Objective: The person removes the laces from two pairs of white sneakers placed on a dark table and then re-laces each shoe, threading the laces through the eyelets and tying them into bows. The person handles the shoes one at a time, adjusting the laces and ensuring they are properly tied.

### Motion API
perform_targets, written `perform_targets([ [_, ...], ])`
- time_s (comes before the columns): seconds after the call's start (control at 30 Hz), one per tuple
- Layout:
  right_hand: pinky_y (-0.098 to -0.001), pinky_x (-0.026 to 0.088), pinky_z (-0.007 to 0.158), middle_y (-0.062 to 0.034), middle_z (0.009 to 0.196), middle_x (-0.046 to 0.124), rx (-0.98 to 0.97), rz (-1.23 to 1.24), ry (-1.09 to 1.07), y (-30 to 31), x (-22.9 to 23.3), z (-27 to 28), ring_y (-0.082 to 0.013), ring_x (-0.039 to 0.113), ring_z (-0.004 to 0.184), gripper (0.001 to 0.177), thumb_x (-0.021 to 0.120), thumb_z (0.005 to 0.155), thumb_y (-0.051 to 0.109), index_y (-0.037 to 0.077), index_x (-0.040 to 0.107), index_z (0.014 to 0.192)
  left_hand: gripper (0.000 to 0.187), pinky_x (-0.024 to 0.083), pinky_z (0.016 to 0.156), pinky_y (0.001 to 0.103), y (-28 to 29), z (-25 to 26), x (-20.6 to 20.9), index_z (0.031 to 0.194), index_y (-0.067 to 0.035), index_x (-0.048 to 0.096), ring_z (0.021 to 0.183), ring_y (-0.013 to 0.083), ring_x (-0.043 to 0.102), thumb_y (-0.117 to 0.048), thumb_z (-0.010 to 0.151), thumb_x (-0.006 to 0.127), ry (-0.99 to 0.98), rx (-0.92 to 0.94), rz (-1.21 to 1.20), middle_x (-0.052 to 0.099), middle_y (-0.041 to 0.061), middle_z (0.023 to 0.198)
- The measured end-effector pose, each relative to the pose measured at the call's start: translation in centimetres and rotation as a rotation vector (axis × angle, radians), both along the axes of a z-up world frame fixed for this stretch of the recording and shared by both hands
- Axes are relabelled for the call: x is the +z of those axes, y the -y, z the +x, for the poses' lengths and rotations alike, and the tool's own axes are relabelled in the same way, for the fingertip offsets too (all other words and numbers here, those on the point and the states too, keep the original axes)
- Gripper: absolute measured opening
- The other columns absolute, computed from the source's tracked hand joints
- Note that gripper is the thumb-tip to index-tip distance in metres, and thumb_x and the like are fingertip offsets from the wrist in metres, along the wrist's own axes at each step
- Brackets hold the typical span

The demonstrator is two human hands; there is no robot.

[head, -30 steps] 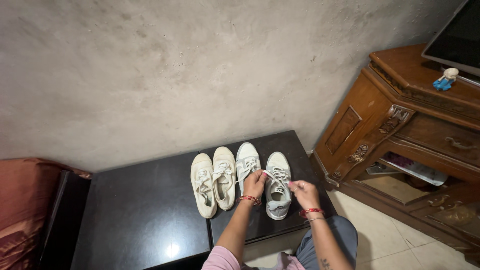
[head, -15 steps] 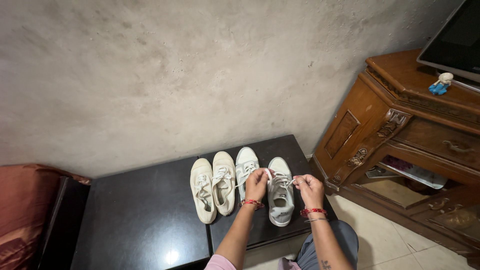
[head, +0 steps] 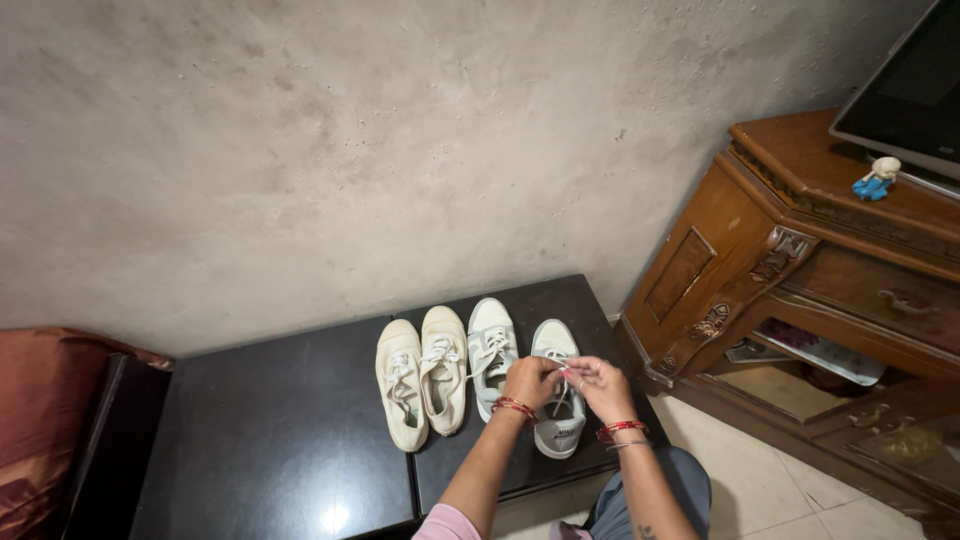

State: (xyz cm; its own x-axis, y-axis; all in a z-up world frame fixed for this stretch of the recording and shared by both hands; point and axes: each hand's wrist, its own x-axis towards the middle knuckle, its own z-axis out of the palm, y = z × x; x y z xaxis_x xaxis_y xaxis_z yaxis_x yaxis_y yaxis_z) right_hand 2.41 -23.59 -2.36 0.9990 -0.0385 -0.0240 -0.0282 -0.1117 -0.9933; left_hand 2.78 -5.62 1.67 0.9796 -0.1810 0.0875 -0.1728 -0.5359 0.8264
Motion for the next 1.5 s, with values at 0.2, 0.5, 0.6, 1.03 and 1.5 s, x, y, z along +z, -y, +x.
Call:
perform_targets([
  [0.2,-0.0258,0.057,0.075,-0.0087,0.096,0.079,0.065,-0.020,-0.098,0.3,-1.7,0.5,-0.0106,0.071,0.083,0.037,0.078,0.083,0.006,0.001,0.072,0.120,0.018,0.058,0.079,0.039,-0.2,0.9,-1.8,0.099,-0.012,0.082,0.083,0.0302,0.075,-0.017,0.082,0.078,0.064,-0.007,0.021,0.076,0.016,0.089],
  [0.5,-0.0273,0.058,0.072,-0.0102,0.089,0.082,-0.083,-0.240,-0.054,-0.8,1.7,-0.4,-0.0110,0.074,0.077,0.020,0.078,0.084,0.008,0.008,0.080,0.104,0.020,0.059,0.081,0.040,-0.8,1.2,-2.0,0.102,-0.015,0.081,0.084,0.0305,0.077,-0.015,0.083,0.074,-0.010,0.064,-0.044,0.077,0.015,0.092],
  [0.6,-0.0298,0.057,0.069,-0.0129,0.085,0.082,-0.209,-0.462,-0.071,-0.6,5.4,-0.9,-0.0148,0.075,0.071,0.015,0.076,0.089,0.014,0.013,0.080,0.104,0.018,0.057,0.083,0.045,-1.3,1.2,-1.5,0.099,-0.014,0.082,0.088,0.0361,0.073,-0.015,0.083,0.074,0.017,0.134,0.134,0.076,0.018,0.092],
  [1.03,-0.0362,0.059,0.076,-0.0092,0.097,0.075,-0.108,-0.569,0.441,-2.6,12.0,-2.3,-0.0273,0.074,0.085,0.013,0.069,0.080,0.002,0.007,0.075,0.089,0.027,0.055,0.076,0.037,0.5,2.9,-3.3,0.090,-0.004,0.074,0.080,0.0257,0.074,-0.031,0.090,0.074,-0.316,0.131,-0.153,0.075,0.015,0.083],
  [1.5,-0.0387,0.057,0.088,-0.0190,0.133,0.059,-0.065,-0.562,0.346,-3.6,6.0,-0.9,-0.0335,0.066,0.109,0.054,0.063,0.079,-0.006,0.009,0.063,0.130,0.019,0.056,0.067,0.030,-1.1,2.4,-4.8,0.092,-0.003,0.074,0.069,0.0146,0.070,-0.021,0.088,0.078,-0.179,0.048,-0.188,0.075,0.009,0.078],
])
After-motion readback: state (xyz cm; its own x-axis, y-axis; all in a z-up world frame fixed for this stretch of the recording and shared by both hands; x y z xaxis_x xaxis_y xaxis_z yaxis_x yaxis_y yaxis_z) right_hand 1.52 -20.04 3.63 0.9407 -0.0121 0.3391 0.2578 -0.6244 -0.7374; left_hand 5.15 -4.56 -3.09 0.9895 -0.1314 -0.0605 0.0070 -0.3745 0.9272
